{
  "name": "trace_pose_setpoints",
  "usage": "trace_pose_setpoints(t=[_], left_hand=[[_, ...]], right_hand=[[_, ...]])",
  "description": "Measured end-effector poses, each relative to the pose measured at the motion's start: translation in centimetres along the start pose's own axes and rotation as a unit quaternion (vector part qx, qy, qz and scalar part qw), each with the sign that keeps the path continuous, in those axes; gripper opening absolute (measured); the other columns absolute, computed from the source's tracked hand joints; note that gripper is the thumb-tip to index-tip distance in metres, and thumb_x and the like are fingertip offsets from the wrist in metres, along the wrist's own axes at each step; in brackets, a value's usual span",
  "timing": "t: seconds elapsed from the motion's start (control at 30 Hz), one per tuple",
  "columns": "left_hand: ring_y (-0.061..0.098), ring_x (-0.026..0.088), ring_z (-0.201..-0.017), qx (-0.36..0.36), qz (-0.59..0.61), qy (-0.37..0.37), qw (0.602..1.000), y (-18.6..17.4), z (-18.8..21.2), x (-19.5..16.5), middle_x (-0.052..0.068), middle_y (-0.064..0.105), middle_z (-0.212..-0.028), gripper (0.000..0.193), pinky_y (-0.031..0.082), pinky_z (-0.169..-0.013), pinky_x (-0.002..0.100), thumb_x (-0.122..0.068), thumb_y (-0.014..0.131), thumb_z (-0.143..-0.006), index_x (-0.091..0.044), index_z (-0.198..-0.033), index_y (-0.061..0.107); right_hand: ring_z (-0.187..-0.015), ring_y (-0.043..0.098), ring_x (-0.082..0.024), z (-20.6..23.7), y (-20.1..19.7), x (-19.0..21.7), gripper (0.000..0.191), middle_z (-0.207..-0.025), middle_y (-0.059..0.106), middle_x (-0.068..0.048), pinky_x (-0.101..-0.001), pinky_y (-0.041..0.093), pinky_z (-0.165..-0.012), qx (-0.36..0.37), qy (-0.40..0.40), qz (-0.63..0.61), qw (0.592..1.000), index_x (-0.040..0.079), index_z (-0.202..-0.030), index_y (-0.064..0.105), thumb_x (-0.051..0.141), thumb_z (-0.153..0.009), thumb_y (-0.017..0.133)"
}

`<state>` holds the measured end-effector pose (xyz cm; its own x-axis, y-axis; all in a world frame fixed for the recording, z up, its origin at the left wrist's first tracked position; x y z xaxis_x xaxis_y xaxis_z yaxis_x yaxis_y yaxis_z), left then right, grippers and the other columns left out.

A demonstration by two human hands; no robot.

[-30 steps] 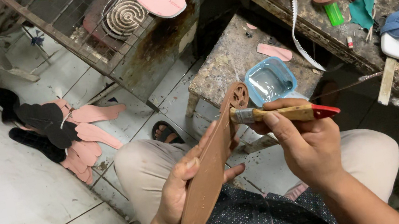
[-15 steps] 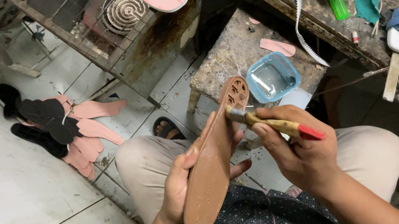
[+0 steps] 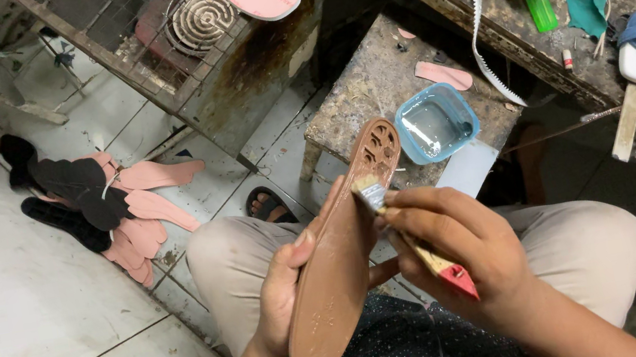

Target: The person sits on the workshop floor and uses a brush to spread glue from a small container onto the underside of a shoe insole, working the liquid over the surface and into the perforated heel area, then reaches to a rack to place the finished insole with others and takes another insole to brush.

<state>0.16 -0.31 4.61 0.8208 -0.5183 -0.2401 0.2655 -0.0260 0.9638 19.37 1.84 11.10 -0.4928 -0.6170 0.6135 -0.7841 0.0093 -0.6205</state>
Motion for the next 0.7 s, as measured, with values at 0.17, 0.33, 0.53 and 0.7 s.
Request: trace_pose_setpoints(t=[0.17, 0.33, 0.53, 0.7], left_hand=[[0.036, 0.030, -0.149, 0.008, 0.005, -0.002, 1.000, 0.4, -0.1, -0.3, 0.014, 0.037, -0.159, 0.074, 0.038, -0.120, 0.059, -0.033, 0.045, -0.103, -0.010, -0.169, 0.020], [0.034, 0.029, -0.154, 0.019, -0.022, -0.014, 0.999, 0.7, -0.3, -0.4, 0.013, 0.034, -0.165, 0.076, 0.038, -0.119, 0.058, -0.032, 0.044, -0.099, -0.010, -0.167, 0.018], [0.034, 0.028, -0.154, 0.017, -0.059, -0.010, 0.998, 0.8, -0.2, -0.4, 0.013, 0.033, -0.166, 0.079, 0.038, -0.120, 0.055, -0.031, 0.045, -0.098, -0.009, -0.169, 0.016], [0.035, 0.026, -0.153, 0.007, -0.068, -0.014, 0.998, 0.5, -0.3, -0.4, 0.011, 0.035, -0.166, 0.078, 0.036, -0.120, 0.053, -0.031, 0.044, -0.099, -0.012, -0.169, 0.015]], right_hand=[[-0.106, 0.074, -0.026, 0.1, -0.5, -0.4, 0.031, -0.121, 0.068, -0.016, -0.0333, 0.061, -0.088, -0.011, 0.013, -0.019, 1.000, -0.001, -0.115, 0.065, -0.002, -0.085, 0.076], [-0.109, 0.073, -0.028, 0.1, -0.5, -1.0, 0.034, -0.122, 0.067, -0.018, -0.0342, 0.060, -0.091, -0.032, 0.021, -0.003, 0.999, -0.002, -0.117, 0.065, -0.002, -0.085, 0.076], [-0.109, 0.072, -0.029, 0.4, -0.2, -1.1, 0.035, -0.123, 0.067, -0.018, -0.0343, 0.060, -0.090, -0.016, 0.012, -0.007, 1.000, -0.001, -0.118, 0.064, -0.003, -0.085, 0.077], [-0.108, 0.073, -0.028, 0.4, 0.1, -1.1, 0.035, -0.123, 0.067, -0.018, -0.0341, 0.060, -0.090, -0.011, 0.000, -0.016, 1.000, -0.002, -0.118, 0.064, -0.003, -0.086, 0.076]])
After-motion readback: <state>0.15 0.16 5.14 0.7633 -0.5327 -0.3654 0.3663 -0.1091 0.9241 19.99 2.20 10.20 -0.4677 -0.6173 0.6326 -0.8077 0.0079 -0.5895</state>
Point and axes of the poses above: each hand's wrist, its own z-axis away from the middle knuckle, its own y-axis out of the palm, x = y × z, the point moved 1 cm from there along -z, towards the middle knuckle
